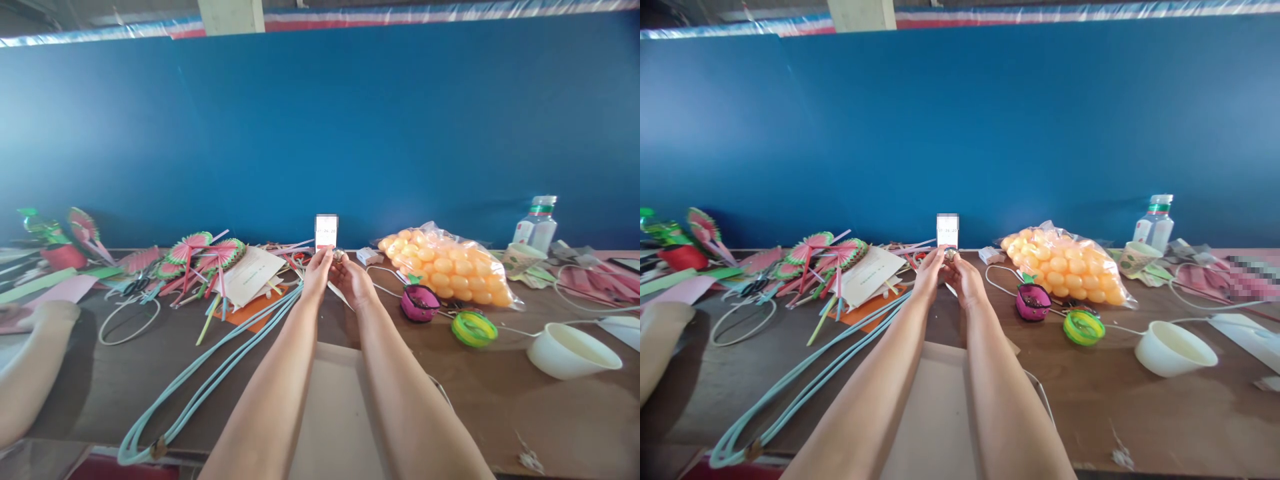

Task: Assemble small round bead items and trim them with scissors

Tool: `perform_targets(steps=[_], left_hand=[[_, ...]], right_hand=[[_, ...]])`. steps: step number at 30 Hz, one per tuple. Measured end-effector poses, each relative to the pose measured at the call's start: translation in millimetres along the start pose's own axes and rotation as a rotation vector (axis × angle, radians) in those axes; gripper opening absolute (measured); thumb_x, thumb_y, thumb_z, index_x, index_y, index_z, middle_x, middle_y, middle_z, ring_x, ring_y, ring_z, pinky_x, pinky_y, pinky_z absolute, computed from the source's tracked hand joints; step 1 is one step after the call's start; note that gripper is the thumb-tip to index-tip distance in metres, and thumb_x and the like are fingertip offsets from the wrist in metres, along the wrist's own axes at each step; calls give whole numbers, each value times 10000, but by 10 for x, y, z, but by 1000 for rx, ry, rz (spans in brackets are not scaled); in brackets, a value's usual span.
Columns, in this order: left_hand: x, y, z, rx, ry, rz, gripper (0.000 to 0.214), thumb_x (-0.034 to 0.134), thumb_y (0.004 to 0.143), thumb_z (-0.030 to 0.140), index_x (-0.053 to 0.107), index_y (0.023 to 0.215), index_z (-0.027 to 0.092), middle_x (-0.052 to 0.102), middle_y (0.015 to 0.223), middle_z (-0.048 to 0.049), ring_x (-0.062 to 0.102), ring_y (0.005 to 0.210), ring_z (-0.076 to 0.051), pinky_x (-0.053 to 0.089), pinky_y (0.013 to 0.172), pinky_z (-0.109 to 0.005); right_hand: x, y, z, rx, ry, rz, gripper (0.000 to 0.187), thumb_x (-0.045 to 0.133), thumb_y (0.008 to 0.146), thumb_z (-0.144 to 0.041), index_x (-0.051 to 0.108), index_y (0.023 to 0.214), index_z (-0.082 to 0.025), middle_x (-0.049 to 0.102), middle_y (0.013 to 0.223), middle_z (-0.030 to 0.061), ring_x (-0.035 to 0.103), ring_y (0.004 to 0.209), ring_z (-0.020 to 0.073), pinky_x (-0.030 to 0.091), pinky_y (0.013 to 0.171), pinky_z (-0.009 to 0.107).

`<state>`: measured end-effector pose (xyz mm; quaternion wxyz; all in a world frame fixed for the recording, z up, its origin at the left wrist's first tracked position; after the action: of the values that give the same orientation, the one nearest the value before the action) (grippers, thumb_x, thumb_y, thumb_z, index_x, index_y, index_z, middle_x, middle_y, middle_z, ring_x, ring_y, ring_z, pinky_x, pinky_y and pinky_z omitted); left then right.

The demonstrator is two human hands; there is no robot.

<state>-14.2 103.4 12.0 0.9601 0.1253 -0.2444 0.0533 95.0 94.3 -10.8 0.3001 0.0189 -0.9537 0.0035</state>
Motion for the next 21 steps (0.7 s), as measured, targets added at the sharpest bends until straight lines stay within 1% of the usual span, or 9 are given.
perform_targets(steps=[2, 4, 7, 12, 14, 17, 21], left_hand=[[50, -8, -18, -8, 17, -40, 289, 811, 738, 355, 768, 971, 188, 744, 1043, -83, 658, 1040, -207, 478, 914, -269], [78, -4, -48, -21, 52, -73, 275, 817, 730, 346, 769, 955, 194, 750, 1005, -75, 664, 1018, -210, 478, 927, -285], [75, 18, -89, -40, 79, -85, 267, 824, 717, 358, 769, 925, 200, 752, 965, -65, 670, 966, -207, 492, 888, -289], [6, 27, -146, -105, -10, -11, 288, 839, 702, 387, 760, 879, 173, 739, 883, -67, 670, 849, -175, 492, 797, -253], [28, 10, -143, -121, -23, -23, 298, 831, 711, 404, 758, 878, 168, 728, 842, -59, 665, 817, -167, 493, 771, -248], [85, -21, -119, -121, -13, -70, 324, 811, 730, 436, 759, 896, 163, 714, 809, -54, 656, 779, -158, 491, 742, -244], [106, -27, -136, -123, -2, -88, 341, 841, 695, 426, 757, 907, 173, 711, 817, -46, 649, 765, -149, 487, 717, -232]], right_hand=[[4, 4, -16, -12, -30, 1, 364, 726, 769, -554, 661, 885, -214, 719, 824, 45, 693, 796, 187, 573, 695, 299], [1, 3, -28, -16, -45, 12, 400, 719, 762, -591, 645, 871, -214, 709, 793, 42, 693, 788, 193, 572, 687, 304], [-13, -3, -16, 5, -49, 44, 409, 712, 767, -606, 632, 844, -212, 693, 749, 33, 682, 734, 175, 562, 656, 285], [-29, -9, 43, 34, 21, 77, 374, 797, 722, -521, 644, 860, -209, 665, 716, -12, 627, 615, 104, 527, 585, 217], [-35, -8, 38, 16, 22, 81, 382, 825, 698, -497, 643, 882, -215, 660, 719, -28, 612, 599, 86, 516, 576, 199], [-66, -6, 10, -13, -37, 102, 394, 806, 707, -529, 633, 881, -221, 656, 719, -31, 603, 591, 90, 512, 570, 204], [-96, -4, 5, -15, -46, 131, 388, 786, 720, -546, 652, 876, -217, 666, 731, -26, 594, 584, 90, 504, 558, 205]])
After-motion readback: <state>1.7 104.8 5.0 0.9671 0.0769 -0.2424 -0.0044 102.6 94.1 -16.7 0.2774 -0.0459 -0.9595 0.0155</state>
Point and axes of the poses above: each hand's wrist, its own y-axis towards the middle knuckle, its own x-axis out of the palm, z = x × y, the point moved 10 cm from there along y, towards the middle knuckle
